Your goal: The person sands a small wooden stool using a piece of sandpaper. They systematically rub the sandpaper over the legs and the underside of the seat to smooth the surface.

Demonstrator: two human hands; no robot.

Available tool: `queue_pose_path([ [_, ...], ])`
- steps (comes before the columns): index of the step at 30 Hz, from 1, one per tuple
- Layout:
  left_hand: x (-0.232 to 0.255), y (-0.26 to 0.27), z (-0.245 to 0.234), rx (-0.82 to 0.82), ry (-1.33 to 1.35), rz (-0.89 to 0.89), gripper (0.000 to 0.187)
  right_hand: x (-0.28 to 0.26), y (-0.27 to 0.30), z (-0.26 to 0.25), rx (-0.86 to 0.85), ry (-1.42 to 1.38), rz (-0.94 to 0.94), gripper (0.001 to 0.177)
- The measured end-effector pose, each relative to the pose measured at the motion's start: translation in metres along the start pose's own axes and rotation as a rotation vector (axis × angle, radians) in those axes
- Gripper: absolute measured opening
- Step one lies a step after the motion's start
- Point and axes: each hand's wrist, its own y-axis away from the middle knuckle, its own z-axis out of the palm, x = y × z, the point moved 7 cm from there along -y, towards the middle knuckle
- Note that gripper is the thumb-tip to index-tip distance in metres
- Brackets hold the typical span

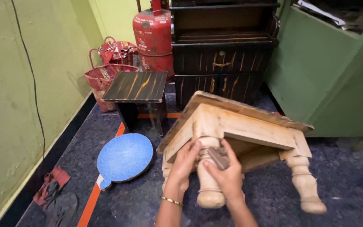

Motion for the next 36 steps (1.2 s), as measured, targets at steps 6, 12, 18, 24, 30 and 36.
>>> queue_pose_path([
  [6,0.008,0.016,-0.041,0.155,0.003,0.014,0.053,0.035,0.022,0.058,-0.084,-0.026,-0.108,0.09],
  [12,-0.009,0.017,-0.094,0.188,0.074,-0.024,0.05,0.055,0.037,0.097,-0.1,-0.008,-0.028,0.092],
  [18,-0.021,0.015,-0.128,0.188,0.108,-0.054,0.048,0.059,0.047,0.119,-0.081,0.088,-0.131,0.092],
  [24,-0.041,0.012,-0.148,0.17,0.109,-0.08,0.046,0.075,0.05,0.126,-0.106,0.166,-0.016,0.091],
  [30,-0.04,0.008,-0.14,0.155,0.088,-0.077,0.043,0.078,0.048,0.121,-0.122,0.134,-0.084,0.084],
  [36,-0.033,0.007,-0.142,0.43,-0.31,-0.037,0.048,0.058,0.021,0.079,-0.017,0.453,-0.274,0.051],
])
